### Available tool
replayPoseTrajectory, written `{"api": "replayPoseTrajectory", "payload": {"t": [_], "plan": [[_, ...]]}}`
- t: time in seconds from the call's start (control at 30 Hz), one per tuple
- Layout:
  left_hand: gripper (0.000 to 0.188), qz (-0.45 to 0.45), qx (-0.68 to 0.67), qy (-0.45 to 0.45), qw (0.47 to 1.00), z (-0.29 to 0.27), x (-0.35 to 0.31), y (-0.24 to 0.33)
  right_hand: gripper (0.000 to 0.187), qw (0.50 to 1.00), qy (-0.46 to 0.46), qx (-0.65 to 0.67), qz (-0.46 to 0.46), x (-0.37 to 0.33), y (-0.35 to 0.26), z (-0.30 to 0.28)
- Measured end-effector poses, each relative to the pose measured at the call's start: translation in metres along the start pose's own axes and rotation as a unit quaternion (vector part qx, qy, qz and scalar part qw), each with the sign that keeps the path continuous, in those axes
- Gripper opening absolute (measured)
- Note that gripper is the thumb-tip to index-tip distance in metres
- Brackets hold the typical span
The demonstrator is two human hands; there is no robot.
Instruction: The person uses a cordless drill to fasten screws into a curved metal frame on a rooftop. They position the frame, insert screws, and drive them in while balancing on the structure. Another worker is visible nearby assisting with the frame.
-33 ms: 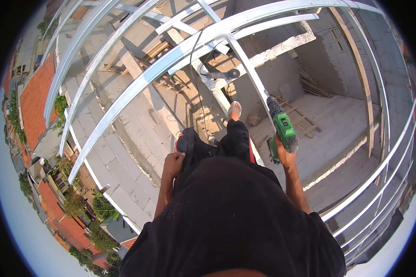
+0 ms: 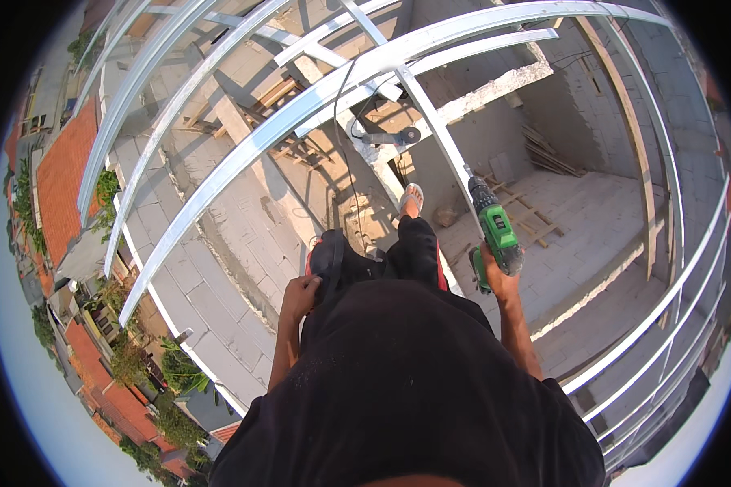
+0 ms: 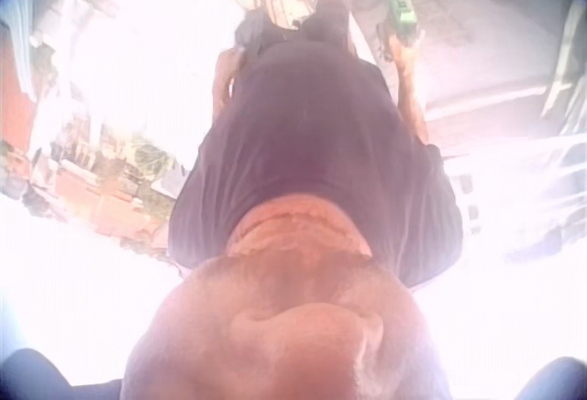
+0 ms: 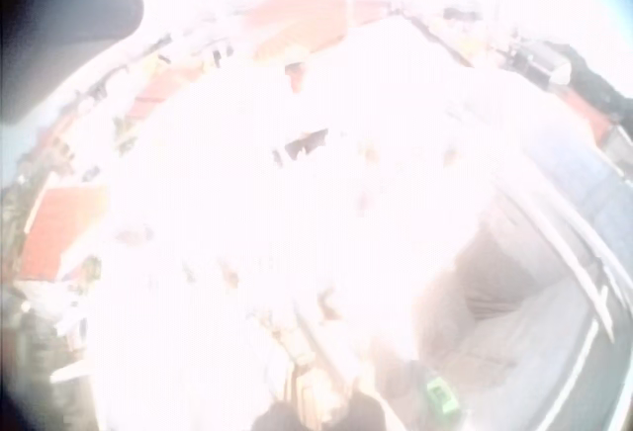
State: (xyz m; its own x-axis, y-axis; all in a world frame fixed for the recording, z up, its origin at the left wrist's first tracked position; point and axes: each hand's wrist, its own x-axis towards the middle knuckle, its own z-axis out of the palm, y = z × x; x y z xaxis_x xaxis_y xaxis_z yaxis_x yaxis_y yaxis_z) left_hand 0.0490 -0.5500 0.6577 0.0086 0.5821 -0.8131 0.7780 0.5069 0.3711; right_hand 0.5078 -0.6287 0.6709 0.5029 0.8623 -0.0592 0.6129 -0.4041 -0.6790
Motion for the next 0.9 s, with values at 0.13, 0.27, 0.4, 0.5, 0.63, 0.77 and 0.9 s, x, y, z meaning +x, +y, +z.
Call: {"api": "replayPoseTrajectory", "payload": {"t": [0.13,0.27,0.4,0.5,0.63,0.77,0.9], "plan": [[0.033,0.101,0.004,-0.031,0.994,0.003,0.001,-0.026,0.018,0.995,-0.047,0.054,0.076,-0.008,-0.018,-0.021],[0.04,0.104,0.027,-0.068,0.992,0.003,0.044,-0.008,0.013,0.989,-0.044,0.09,0.111,-0.023,-0.015,-0.029],[0.052,0.081,-0.005,-0.098,0.992,0.003,0.066,0.001,0.026,0.984,-0.07,0.095,0.135,-0.056,0.008,-0.019],[0.054,0.147,-0.041,-0.072,0.986,0.008,0.068,0.002,0.046,0.98,-0.06,0.024,0.186,-0.08,0.023,-0.008],[0.054,-0.011,0.279,-0.077,0.957,-0.006,0.07,0.015,0.053,0.978,-0.01,0.039,0.205,-0.1,0.017,-0.004],[0.053,0.043,0.282,-0.097,0.954,-0.018,0.074,0.024,0.046,0.98,0.038,0.087,0.174,-0.104,0.0,-0.011],[0.052,0.096,0.248,-0.077,0.961,-0.009,0.085,0.026,0.044,0.975,0.059,0.094,0.192,-0.111,-0.005,-0.012]]}}
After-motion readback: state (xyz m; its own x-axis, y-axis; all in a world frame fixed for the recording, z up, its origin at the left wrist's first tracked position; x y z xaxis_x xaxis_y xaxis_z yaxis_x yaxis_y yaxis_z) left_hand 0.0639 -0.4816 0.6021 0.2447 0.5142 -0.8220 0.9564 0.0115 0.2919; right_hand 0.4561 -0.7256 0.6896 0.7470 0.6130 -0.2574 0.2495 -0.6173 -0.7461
